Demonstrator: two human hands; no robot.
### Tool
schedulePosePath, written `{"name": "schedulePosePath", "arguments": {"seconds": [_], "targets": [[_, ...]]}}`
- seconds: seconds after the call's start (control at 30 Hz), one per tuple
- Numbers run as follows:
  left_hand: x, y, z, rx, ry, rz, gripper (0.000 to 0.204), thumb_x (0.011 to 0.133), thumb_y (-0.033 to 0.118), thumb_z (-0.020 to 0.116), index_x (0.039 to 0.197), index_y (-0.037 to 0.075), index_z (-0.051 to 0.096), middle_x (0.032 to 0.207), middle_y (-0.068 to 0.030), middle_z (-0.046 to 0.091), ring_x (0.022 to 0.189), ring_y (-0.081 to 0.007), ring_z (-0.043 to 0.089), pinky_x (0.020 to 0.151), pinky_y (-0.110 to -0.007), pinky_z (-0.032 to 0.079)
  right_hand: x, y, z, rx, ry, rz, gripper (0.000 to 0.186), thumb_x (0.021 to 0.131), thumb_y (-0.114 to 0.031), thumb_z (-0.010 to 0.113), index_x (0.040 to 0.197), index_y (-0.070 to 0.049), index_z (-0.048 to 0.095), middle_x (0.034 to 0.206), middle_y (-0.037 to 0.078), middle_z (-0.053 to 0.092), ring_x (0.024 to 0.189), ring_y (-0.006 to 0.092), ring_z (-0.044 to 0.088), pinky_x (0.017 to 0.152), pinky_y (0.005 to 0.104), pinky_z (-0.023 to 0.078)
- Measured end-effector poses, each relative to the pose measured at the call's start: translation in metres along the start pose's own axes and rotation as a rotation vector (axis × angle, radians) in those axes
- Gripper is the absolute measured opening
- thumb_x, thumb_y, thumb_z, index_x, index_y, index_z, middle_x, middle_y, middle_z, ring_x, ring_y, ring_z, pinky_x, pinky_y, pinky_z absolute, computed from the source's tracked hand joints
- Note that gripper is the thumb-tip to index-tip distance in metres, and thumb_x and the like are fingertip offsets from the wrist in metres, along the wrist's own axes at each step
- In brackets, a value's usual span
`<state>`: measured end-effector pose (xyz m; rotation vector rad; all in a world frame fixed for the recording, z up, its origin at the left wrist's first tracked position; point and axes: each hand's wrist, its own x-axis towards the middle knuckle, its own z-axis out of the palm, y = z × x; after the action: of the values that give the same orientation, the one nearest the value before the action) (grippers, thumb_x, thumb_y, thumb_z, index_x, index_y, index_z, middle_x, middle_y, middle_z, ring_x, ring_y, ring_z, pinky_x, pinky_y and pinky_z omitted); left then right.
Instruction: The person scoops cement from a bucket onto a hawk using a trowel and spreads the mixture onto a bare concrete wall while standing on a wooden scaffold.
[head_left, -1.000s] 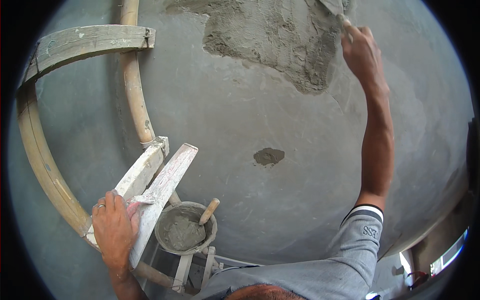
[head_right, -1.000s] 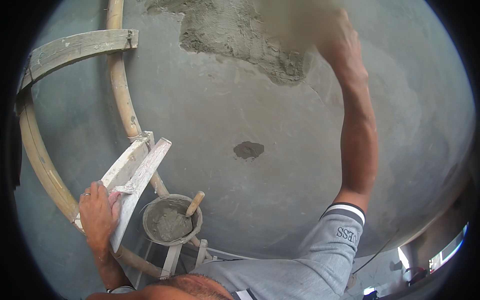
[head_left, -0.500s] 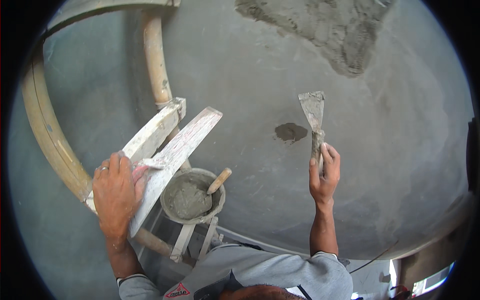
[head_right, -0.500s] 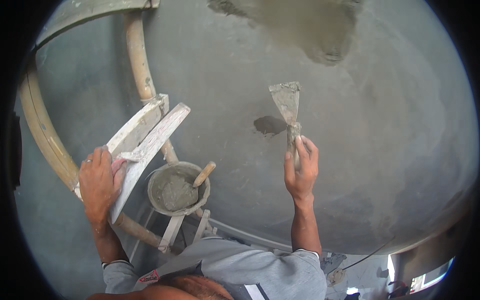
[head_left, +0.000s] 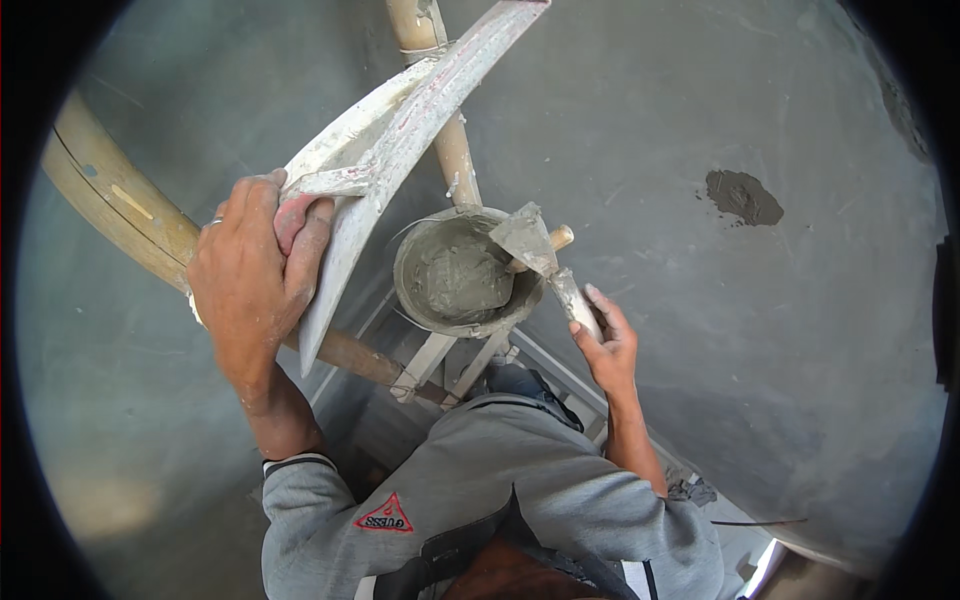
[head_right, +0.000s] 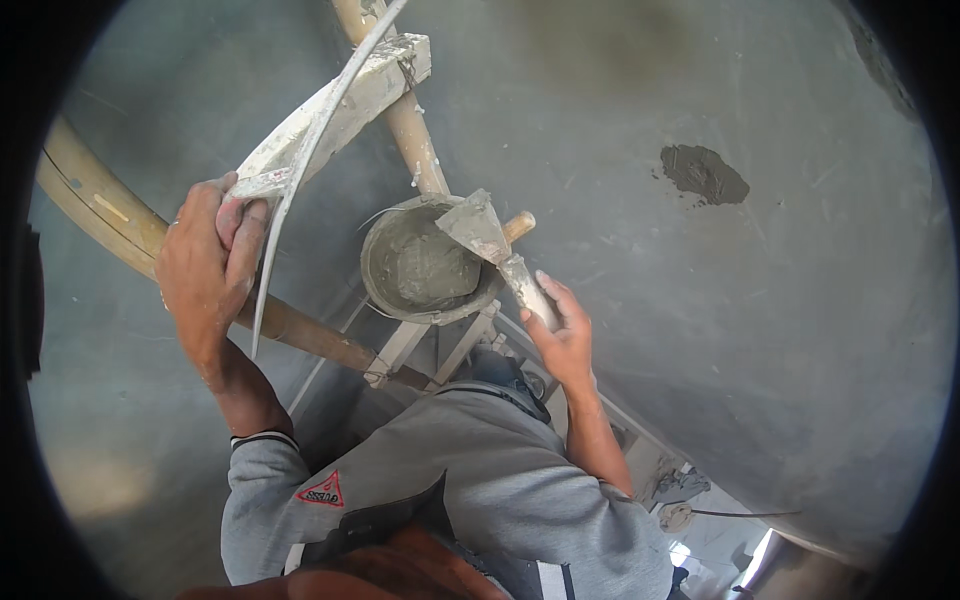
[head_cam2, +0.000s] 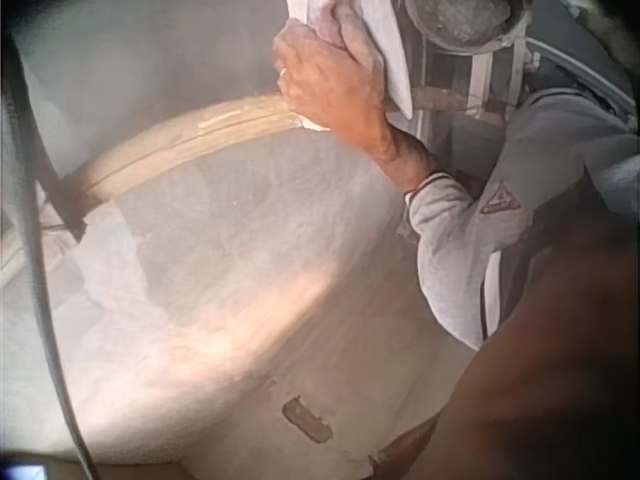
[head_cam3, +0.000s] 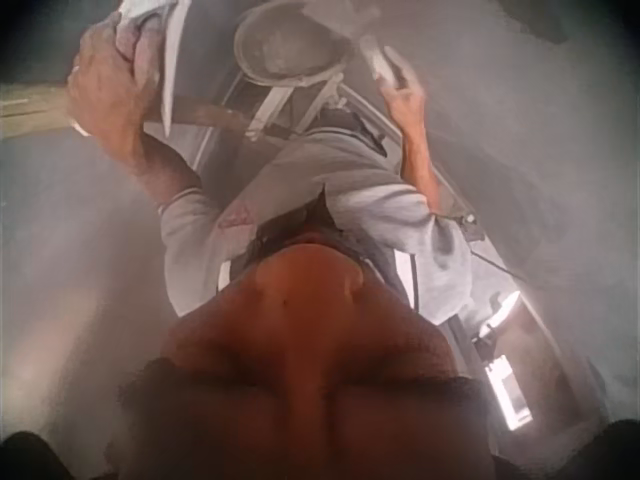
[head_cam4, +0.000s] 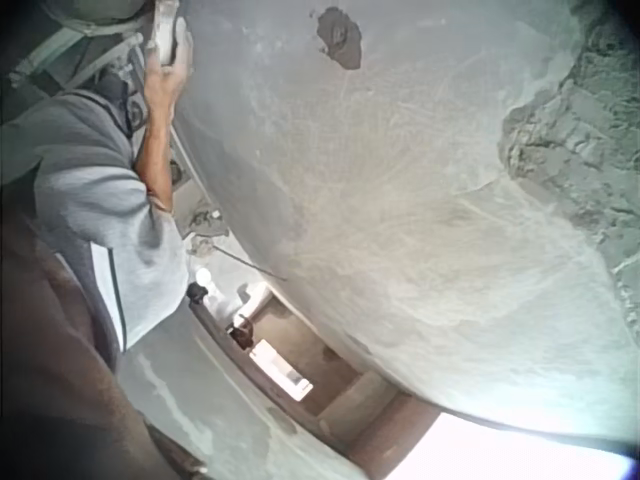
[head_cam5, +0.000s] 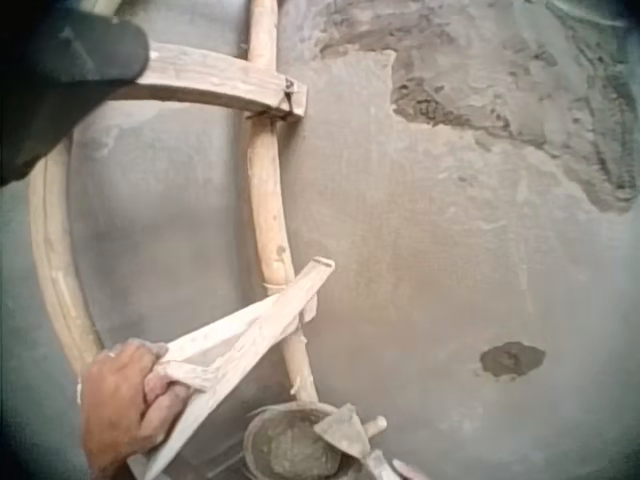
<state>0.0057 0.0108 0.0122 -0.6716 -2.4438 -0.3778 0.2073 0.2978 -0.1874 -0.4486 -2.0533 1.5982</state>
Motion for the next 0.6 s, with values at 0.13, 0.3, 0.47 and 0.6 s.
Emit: {"name": "schedulePosePath", "arguments": {"seconds": [0.13, 0.3, 0.47, 0.6], "targets": [[0.007, 0.007, 0.002, -0.046, 0.016, -0.081, 0.040, 0.085, 0.037, 0.070, 0.103, 0.001, 0.069, 0.088, -0.0126, 0.068, 0.078, -0.0318, 0.066, 0.070, -0.041, 0.050, 0.032, -0.009, -0.005, -0.227, -0.070, -0.234, 0.050, 0.078, 0.002, 0.072, 0.126, 0.001, 0.061, 0.127, 0.019, 0.061, 0.116, 0.0288, 0.062, 0.097, 0.0359, 0.049], [0.010, 0.013, -0.003, -0.197, 0.006, -0.220, 0.032, 0.085, 0.033, 0.068, 0.097, 0.004, 0.069, 0.079, -0.0123, 0.064, 0.069, -0.0314, 0.061, 0.065, -0.038, 0.047, 0.060, -0.002, -0.006, -0.194, -0.130, -0.312, 0.047, 0.079, 0.000, 0.072, 0.125, 0.001, 0.062, 0.125, 0.019, 0.062, 0.114, 0.0300, 0.063, 0.094, 0.0367, 0.051], [0.010, 0.012, -0.004, -0.185, -0.025, -0.324, 0.030, 0.085, 0.031, 0.068, 0.094, 0.002, 0.066, 0.075, -0.0099, 0.059, 0.065, -0.0272, 0.055, 0.063, -0.035, 0.045, 0.089, -0.004, -0.008, -0.212, -0.269, -0.316, 0.045, 0.079, -0.001, 0.071, 0.123, 0.001, 0.063, 0.123, 0.019, 0.064, 0.110, 0.0309, 0.066, 0.092, 0.0369, 0.052], [0.011, 0.012, -0.002, -0.305, -0.006, -0.407, 0.028, 0.085, 0.028, 0.066, 0.093, 0.001, 0.064, 0.072, -0.0080, 0.054, 0.064, -0.0199, 0.051, 0.062, -0.033, 0.043, 0.108, -0.008, -0.012, -0.265, -0.448, -0.302, 0.044, 0.078, -0.001, 0.071, 0.121, -0.001, 0.065, 0.122, 0.016, 0.065, 0.108, 0.0326, 0.066, 0.090, 0.0373, 0.053]]}}
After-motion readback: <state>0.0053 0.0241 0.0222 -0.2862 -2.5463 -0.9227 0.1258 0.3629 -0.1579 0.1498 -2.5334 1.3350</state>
